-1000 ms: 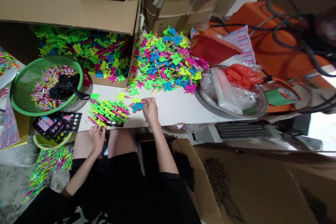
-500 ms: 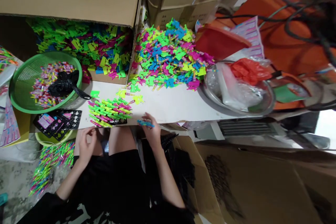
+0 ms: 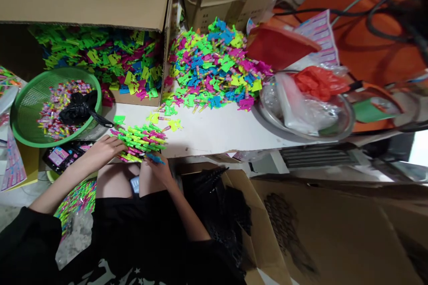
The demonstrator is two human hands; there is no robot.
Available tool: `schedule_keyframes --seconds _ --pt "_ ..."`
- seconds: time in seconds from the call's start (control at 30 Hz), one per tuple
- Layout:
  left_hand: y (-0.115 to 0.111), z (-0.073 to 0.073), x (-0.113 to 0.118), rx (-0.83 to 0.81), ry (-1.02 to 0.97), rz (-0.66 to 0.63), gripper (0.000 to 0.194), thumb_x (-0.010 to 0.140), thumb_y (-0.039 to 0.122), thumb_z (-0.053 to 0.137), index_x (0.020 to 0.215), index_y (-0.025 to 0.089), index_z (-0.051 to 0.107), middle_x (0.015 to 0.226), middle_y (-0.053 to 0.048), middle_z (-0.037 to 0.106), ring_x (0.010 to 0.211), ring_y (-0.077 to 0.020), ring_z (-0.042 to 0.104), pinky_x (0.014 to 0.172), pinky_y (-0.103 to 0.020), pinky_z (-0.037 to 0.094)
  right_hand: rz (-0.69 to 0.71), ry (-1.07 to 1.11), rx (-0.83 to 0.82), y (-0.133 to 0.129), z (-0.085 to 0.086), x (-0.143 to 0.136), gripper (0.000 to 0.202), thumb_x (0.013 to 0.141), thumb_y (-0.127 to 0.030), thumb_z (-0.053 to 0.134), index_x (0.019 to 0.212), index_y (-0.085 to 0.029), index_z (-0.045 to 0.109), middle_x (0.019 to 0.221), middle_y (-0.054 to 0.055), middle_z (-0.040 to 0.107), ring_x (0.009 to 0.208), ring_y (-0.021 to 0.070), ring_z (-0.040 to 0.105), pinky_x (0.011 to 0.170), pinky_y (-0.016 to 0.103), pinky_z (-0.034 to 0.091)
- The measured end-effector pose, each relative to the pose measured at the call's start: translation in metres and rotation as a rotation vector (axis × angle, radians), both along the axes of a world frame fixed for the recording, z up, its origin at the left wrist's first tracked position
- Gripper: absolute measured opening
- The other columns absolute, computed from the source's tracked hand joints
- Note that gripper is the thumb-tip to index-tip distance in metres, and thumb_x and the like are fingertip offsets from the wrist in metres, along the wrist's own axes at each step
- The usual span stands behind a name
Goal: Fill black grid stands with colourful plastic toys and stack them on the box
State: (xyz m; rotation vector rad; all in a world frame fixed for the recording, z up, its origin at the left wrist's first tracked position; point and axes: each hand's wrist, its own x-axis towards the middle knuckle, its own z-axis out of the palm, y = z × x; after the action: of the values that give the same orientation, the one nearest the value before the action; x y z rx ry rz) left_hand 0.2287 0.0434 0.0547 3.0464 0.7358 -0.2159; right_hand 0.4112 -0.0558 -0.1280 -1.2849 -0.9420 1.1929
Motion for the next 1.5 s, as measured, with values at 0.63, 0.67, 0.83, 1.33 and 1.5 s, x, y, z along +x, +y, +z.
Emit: schedule_keyframes --seconds 0.63,0.67,0.83,1.33,1.5 --pt "0.013 -0.012 -0.005 -0.057 0.022 -0.164 0.02 0.091 0.016 0.047 0.1 0.022 0.064 0.095 -0.005 0.062 0.09 -0.0195 0.053 0.079 -0.032 0.035 0.154 -0.329 0.176 0.009 -0.004 0.009 0.019 0.083 -0.03 0.06 0.096 -0.02 0.07 0.098 0.01 0.07 0.094 0.0227 0.066 0.086 0.038 0.053" --pt "0.013 -0.013 -0.006 -0.057 0.006 -0.17 0.019 0.091 0.015 0.048 0.099 0.022 0.064 0.095 -0.005 0.062 0.09 -0.0195 0.053 0.079 -0.031 0.034 0.144 -0.344 0.177 0.009 -0.005 0.008 0.019 0.082 -0.029 0.061 0.096 -0.02 0.07 0.098 0.01 0.07 0.094 0.0231 0.066 0.086 0.038 0.053" --pt "0.015 -0.015 -0.008 -0.091 -0.088 -0.165 0.02 0.09 0.014 0.05 0.099 0.023 0.065 0.095 -0.005 0.063 0.09 -0.019 0.052 0.079 -0.031 0.034 0.143 -0.493 0.109 0.008 -0.003 0.004 0.018 0.082 -0.024 0.062 0.098 -0.023 0.071 0.101 0.01 0.072 0.095 0.0256 0.067 0.085 0.039 0.053" --pt "0.011 -0.012 -0.007 -0.093 -0.009 -0.118 0.02 0.091 0.014 0.048 0.099 0.022 0.064 0.098 -0.006 0.062 0.095 -0.0191 0.053 0.08 -0.031 0.035 0.147 -0.94 -0.035 0.004 0.007 -0.012 0.024 0.087 -0.026 0.058 0.109 -0.024 0.069 0.102 0.012 0.071 0.08 0.025 0.07 0.067 0.03 0.052" --pt "0.009 -0.015 -0.01 -0.075 -0.076 -0.117 0.021 0.089 0.012 0.049 0.099 0.023 0.064 0.101 -0.006 0.063 0.096 -0.0185 0.054 0.083 -0.03 0.037 0.13 -0.908 0.031 0.004 0.008 -0.015 0.024 0.088 -0.025 0.057 0.109 -0.023 0.067 0.107 0.013 0.07 0.094 0.0251 0.068 0.073 0.031 0.053"
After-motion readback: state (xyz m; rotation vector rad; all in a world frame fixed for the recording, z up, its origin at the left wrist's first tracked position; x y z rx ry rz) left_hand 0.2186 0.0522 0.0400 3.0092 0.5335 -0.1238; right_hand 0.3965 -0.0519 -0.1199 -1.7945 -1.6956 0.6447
